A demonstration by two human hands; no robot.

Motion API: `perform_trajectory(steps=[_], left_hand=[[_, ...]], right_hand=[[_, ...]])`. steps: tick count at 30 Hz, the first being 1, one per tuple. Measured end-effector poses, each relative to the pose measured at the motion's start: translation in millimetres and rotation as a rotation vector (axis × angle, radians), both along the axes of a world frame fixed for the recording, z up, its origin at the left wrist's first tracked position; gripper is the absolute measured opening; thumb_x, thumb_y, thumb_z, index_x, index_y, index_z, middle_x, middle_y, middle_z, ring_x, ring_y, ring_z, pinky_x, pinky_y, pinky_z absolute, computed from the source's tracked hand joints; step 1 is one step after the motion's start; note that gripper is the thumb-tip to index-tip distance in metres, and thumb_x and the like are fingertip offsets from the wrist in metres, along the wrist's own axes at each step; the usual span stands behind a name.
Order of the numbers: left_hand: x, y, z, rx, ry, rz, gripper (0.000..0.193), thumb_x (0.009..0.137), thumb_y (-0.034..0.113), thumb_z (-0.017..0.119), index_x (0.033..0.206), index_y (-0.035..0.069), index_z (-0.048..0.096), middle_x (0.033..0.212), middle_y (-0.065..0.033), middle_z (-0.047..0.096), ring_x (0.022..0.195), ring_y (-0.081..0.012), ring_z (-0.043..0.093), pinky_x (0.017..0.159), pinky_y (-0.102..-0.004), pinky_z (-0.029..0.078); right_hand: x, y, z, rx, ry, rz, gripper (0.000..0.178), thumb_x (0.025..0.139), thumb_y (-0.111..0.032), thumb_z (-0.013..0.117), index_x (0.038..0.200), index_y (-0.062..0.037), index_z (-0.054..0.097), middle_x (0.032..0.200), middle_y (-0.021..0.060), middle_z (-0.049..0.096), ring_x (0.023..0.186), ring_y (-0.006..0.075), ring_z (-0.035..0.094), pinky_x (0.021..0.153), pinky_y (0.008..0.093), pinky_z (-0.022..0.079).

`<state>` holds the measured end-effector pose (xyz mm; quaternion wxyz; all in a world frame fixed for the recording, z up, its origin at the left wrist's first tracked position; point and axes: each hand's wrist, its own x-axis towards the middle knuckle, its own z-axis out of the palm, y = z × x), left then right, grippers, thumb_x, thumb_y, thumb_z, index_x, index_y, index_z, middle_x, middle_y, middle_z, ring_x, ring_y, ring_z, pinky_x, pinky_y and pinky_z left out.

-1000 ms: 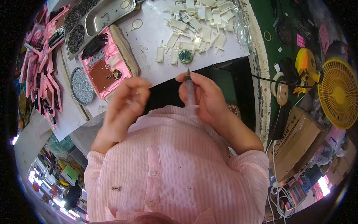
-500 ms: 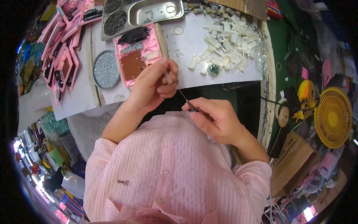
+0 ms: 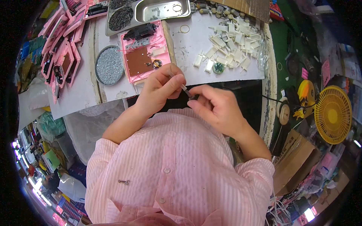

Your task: Soldering wires and assembling internal electronic components into pink toy casings at a factory workbench.

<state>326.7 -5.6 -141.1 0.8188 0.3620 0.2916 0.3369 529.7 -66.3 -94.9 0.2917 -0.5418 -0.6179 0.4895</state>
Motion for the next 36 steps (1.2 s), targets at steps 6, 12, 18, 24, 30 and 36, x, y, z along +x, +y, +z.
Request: perform_trajectory(steps=[6, 12, 18, 24, 30, 36], left_hand=[[2, -3, 2, 0.047, 0.105, 0.017, 0.016, 0.099, 0.013, 0.069, 0.092, 0.002, 0.058, 0.071, 0.0019, 0.054, 0.056, -0.0042, 0.045, 0.048, -0.0214, 0.032], [8, -7, 13, 0.152, 0.238, 0.032, 0.018, 0.098, 0.013, 0.068, 0.088, 0.003, 0.057, 0.066, 0.0007, 0.056, 0.055, -0.0044, 0.049, 0.046, -0.0225, 0.035], [26, 9, 4, 0.197, 0.219, 0.031, 0.013, 0.095, 0.005, 0.064, 0.106, 0.002, 0.058, 0.077, -0.0028, 0.058, 0.062, -0.0073, 0.053, 0.053, -0.0213, 0.041], [11, 34, 35, 0.392, -0.157, 0.133, 0.054, 0.095, 0.013, 0.065, 0.142, 0.001, 0.041, 0.112, -0.008, 0.054, 0.075, -0.0079, 0.049, 0.065, -0.02, 0.04], [-3, 16, 37, 0.437, -0.072, 0.008, 0.042, 0.095, -0.001, 0.06, 0.135, 0.001, 0.048, 0.106, -0.0041, 0.056, 0.085, -0.0058, 0.049, 0.075, -0.0199, 0.04], [-26, 9, 31, 0.431, -0.056, 0.002, 0.024, 0.096, -0.002, 0.06, 0.12, -0.001, 0.059, 0.099, -0.0024, 0.059, 0.087, -0.0066, 0.053, 0.077, -0.0212, 0.042]], right_hand=[[2, 8, -3, 0.477, -0.346, 0.034, 0.024, 0.078, -0.015, 0.083, 0.09, -0.0025, 0.067, 0.072, 0.0084, 0.063, 0.06, 0.0218, 0.059, 0.055, 0.034, 0.047], [2, 3, -4, 0.508, -0.329, 0.01, 0.019, 0.082, -0.017, 0.079, 0.087, -0.0039, 0.067, 0.074, 0.009, 0.063, 0.066, 0.0273, 0.061, 0.059, 0.039, 0.049], [28, 8, -12, 0.341, -0.162, -0.063, 0.021, 0.09, -0.018, 0.074, 0.103, -0.0032, 0.066, 0.082, 0.0115, 0.062, 0.071, 0.0252, 0.062, 0.065, 0.0353, 0.049], [92, 26, 150, 0.812, -0.655, -0.295, 0.022, 0.088, -0.009, 0.066, 0.11, -0.0038, 0.067, 0.098, 0.0146, 0.065, 0.09, 0.0327, 0.061, 0.08, 0.0409, 0.05], [101, 29, 367, 1.69, -1.339, -0.814, 0.028, 0.088, -0.009, 0.066, 0.116, -0.0068, 0.068, 0.098, 0.0119, 0.071, 0.091, 0.0202, 0.066, 0.081, 0.0355, 0.05], [158, 67, 510, 1.171, -1.829, -1.056, 0.02, 0.078, -0.007, 0.064, 0.094, -0.0061, 0.076, 0.094, 0.0195, 0.073, 0.093, 0.0333, 0.071, 0.082, 0.0439, 0.055]])
